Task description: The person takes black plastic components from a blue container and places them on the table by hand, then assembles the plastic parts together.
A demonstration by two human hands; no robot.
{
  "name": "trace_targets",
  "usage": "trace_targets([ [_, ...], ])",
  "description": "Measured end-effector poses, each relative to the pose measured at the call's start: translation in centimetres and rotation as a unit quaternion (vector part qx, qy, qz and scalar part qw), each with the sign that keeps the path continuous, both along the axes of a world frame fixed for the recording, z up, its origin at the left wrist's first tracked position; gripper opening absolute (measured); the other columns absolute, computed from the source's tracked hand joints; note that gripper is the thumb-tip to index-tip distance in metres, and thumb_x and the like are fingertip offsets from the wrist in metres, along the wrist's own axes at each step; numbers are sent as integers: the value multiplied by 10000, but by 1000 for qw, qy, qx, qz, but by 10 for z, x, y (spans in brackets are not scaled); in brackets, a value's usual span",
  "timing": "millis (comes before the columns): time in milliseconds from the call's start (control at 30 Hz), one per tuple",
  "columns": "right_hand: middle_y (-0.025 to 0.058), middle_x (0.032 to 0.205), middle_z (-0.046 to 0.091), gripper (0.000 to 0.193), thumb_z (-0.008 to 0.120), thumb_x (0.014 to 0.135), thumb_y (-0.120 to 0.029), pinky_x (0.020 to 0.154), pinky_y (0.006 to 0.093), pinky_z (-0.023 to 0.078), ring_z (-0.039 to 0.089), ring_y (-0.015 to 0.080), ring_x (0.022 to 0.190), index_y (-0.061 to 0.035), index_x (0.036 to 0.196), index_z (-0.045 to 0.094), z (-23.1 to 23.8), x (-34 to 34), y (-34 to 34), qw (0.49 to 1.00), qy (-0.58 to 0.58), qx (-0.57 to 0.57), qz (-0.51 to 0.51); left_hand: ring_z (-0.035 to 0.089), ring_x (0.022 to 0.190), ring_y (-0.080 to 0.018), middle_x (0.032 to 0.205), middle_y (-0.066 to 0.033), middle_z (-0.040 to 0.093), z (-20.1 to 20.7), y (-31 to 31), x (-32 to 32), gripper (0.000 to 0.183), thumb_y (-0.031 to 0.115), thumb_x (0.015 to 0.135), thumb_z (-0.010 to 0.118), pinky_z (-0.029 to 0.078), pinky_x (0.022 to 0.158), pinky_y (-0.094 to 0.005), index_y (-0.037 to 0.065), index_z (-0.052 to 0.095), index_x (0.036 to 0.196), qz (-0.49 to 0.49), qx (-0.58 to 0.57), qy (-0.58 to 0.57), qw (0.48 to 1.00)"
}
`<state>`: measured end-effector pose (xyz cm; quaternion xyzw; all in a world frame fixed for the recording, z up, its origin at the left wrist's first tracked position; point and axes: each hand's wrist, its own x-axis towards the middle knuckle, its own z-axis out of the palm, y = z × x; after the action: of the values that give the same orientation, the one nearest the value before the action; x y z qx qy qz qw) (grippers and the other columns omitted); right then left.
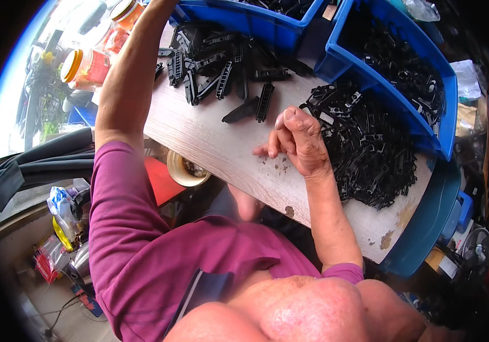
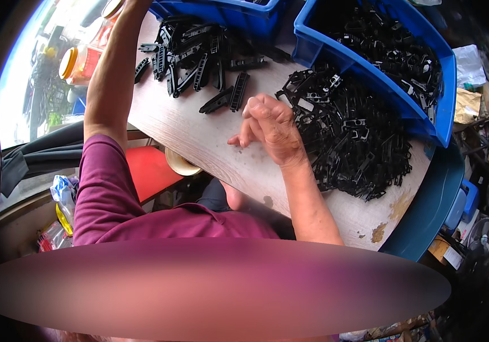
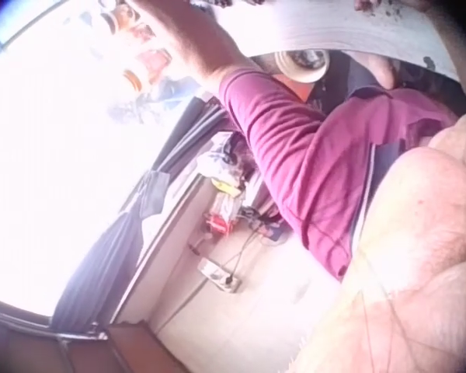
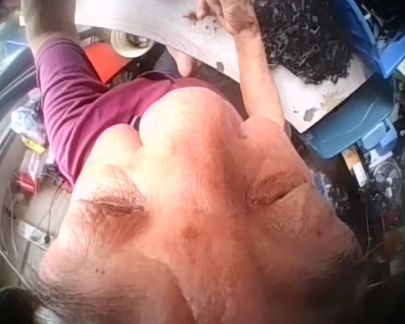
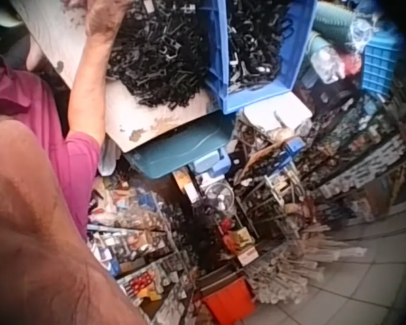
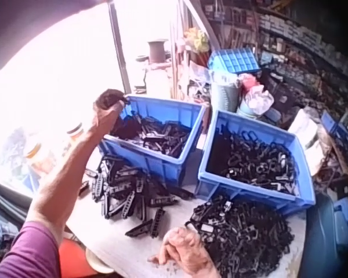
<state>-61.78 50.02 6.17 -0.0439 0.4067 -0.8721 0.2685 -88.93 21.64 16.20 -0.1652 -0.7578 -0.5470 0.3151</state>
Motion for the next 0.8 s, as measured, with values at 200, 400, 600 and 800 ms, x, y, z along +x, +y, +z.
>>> trace_targets([
  [200, -5, 524, 434, 260, 532, 1015, -260, 690, 457, 623, 570, 139, 516, -32, 897, 570, 6, 0, -7, 1000, -22, -3, -2, 578, 755, -49, 957, -23, 689, -14, 10, 121, 208, -2, 912, 613, 501, 656, -197, 47, 637, 1112, 107, 78, -5, 991],
  [400, -9, 522, 412, 268, 540, 1011, -264, 688, 465, 623, 574, 147, 514, -33, 878, 571, 1, -3, -4, 999, -21, -24, 39, 576, 844, -85, 1090, -48, 635, -59, 9, 143, 212, -45, 823, 665, 479, 724, -223, 30, 658, 1021, 155, -82, 102, 979],
  [600, -3, 524, 402, 293, 555, 1005, -299, 698, 475, 621, 585, 151, 531, -27, 898, 563, 2, -2, -2, 998, 12, -10, 57, 617, 922, -176, 1043, -103, 666, -75, 3, 154, 194, 43, 818, 715, 496, 833, -295, 26, 670, 1005, 194, -112, 11, 975],
  [800, -11, 522, 388, 316, 561, 1003, -324, 721, 468, 619, 595, 148, 550, -25, 903, 556, -2, -1, -3, 1000, 6, 1, 13, 580, 948, -126, 1050, -38, 628, -80, -2, 150, 273, 212, 954, 642, 479, 859, -282, 33, 626, 1159, 165, 41, -94, 981],
])
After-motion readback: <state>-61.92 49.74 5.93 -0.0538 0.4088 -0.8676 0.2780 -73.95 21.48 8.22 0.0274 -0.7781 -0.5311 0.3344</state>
